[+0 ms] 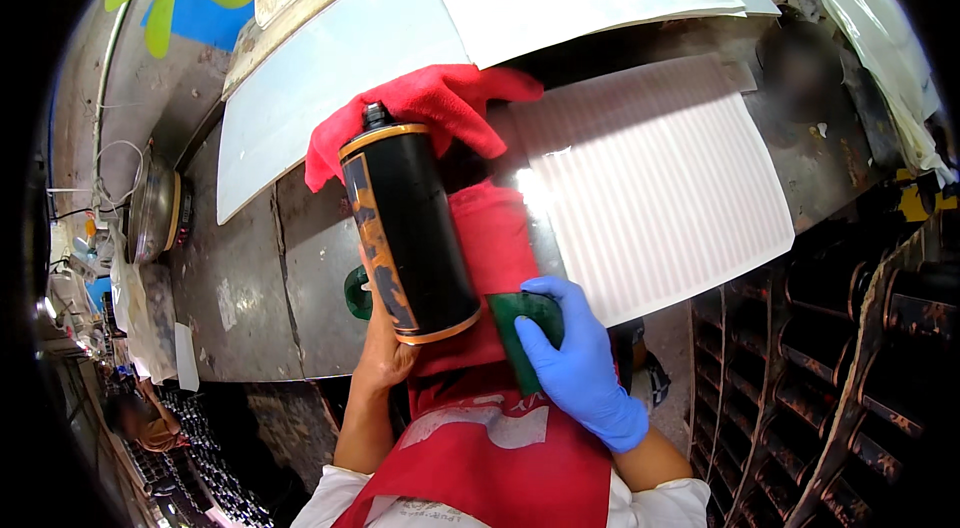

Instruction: The person repeatedly wipes cylindrical bottles with a green sponge, applies printed labels, and smooths them with a squeegee. They also apply a thin copper strip around the bottle rim and place finished bottles onto a nearby rack.

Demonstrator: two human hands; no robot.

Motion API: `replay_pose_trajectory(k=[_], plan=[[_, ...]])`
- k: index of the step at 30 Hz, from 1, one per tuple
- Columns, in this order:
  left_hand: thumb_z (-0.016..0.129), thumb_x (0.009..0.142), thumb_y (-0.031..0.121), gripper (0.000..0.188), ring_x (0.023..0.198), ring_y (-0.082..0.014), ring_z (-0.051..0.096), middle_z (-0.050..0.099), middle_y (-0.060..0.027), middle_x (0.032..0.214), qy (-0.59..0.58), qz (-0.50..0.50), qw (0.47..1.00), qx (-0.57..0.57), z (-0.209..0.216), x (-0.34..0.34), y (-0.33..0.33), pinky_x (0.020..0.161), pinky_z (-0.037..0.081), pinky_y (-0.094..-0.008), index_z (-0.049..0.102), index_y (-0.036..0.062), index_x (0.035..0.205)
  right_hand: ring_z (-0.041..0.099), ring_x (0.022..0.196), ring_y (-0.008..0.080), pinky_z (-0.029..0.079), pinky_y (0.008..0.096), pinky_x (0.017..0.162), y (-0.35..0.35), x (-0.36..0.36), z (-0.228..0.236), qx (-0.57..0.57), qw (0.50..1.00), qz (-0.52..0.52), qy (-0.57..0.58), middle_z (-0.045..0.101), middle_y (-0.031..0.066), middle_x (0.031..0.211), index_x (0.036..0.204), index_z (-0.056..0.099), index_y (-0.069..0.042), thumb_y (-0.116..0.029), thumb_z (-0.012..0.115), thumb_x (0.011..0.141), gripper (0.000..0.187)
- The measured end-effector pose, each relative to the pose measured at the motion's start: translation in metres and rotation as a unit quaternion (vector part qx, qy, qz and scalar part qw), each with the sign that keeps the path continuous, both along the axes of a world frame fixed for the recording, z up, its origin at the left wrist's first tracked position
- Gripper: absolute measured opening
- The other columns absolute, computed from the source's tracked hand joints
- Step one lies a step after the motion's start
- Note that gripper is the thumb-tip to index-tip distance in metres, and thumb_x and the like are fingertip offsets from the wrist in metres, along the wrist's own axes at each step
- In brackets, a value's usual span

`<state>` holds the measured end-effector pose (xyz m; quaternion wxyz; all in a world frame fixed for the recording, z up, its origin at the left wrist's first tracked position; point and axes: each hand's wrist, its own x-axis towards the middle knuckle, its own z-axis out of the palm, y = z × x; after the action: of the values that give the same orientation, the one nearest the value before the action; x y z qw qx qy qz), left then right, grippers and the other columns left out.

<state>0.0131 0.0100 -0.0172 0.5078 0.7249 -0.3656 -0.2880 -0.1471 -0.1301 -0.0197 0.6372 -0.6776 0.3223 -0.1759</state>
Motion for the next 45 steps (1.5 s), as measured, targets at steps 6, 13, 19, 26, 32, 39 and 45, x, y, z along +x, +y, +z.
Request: replay_pose_trajectory(k=[6,13,19,26,32,39,45], plan=[[0.073,0.064,0.010,0.093,0.125,-0.0452,0.032,0.036,-0.0285,0.132,-0.477,-0.006,0.876,0.069,0.023,-0.021,-0.010,0.100,0.022,-0.0587,0.020,-0.0028,0.140,0.064,0.087,0.0224,0.050,0.0292,0.076,0.015,0.003,0.034,-0.050,0.996,0.061,-0.047,0.060,0.0154,0.100,0.113,0.050,-0.005,-0.010,0.061,0.082,0.033],[0.075,0.067,0.010,0.092,0.122,-0.0453,0.037,0.037,-0.0287,0.131,-0.271,0.043,0.960,0.056,0.012,-0.015,-0.009,0.099,0.026,-0.0551,0.019,-0.0052,0.138,0.064,0.084,0.0281,0.050,0.0333,0.073,0.011,0.005,0.002,-0.051,0.999,0.015,0.000,0.061,0.0152,0.095,0.113,0.048,-0.005,-0.012,0.060,0.083,0.033],[0.076,0.069,0.006,0.106,0.110,-0.0381,0.053,0.048,-0.0266,0.122,-0.185,0.074,0.980,-0.019,0.014,-0.017,-0.003,0.092,0.041,-0.0425,-0.001,-0.0089,0.139,0.065,0.077,0.0255,0.051,0.0313,0.068,0.007,0.004,0.013,-0.077,0.996,-0.024,-0.036,0.062,0.0142,0.093,0.110,0.052,-0.005,-0.008,0.061,0.082,0.030],[0.082,0.062,0.011,0.115,0.120,-0.0357,0.044,0.036,-0.0279,0.134,-0.276,-0.019,0.961,0.005,-0.004,-0.004,0.003,0.098,0.036,-0.0397,0.001,-0.0058,0.141,0.065,0.073,0.0279,0.052,0.0308,0.063,0.021,0.013,0.025,-0.091,0.993,0.072,-0.038,0.061,0.0140,0.091,0.111,0.052,-0.006,-0.010,0.062,0.082,0.031],[0.076,0.070,0.008,0.108,0.115,-0.0334,0.047,0.034,-0.0269,0.133,-0.153,0.021,0.986,-0.056,-0.017,-0.001,0.006,0.095,0.039,-0.0389,-0.005,-0.0051,0.140,0.064,0.083,0.0210,0.050,0.0292,0.073,0.006,0.003,0.007,-0.076,0.997,0.003,0.012,0.062,0.0154,0.092,0.113,0.050,-0.004,-0.008,0.060,0.083,0.032],[0.076,0.065,-0.003,0.112,0.109,-0.0334,0.053,0.041,-0.0248,0.130,-0.239,-0.017,0.971,-0.003,0.004,-0.008,0.003,0.087,0.046,-0.0369,-0.006,-0.0007,0.142,0.064,0.082,0.0182,0.051,0.0278,0.071,0.020,0.014,0.030,-0.097,0.991,0.064,-0.069,0.063,0.0127,0.095,0.113,0.052,-0.005,-0.009,0.062,0.083,0.032],[0.069,0.075,0.004,0.102,0.110,-0.0340,0.053,0.040,-0.0260,0.131,-0.086,0.008,0.995,-0.054,-0.006,-0.008,0.010,0.088,0.044,-0.0371,-0.009,-0.0020,0.141,0.061,0.083,0.0168,0.048,0.0275,0.076,0.010,0.008,0.019,-0.035,0.998,0.001,-0.048,0.061,0.0121,0.094,0.111,0.052,-0.003,-0.007,0.060,0.084,0.028]])
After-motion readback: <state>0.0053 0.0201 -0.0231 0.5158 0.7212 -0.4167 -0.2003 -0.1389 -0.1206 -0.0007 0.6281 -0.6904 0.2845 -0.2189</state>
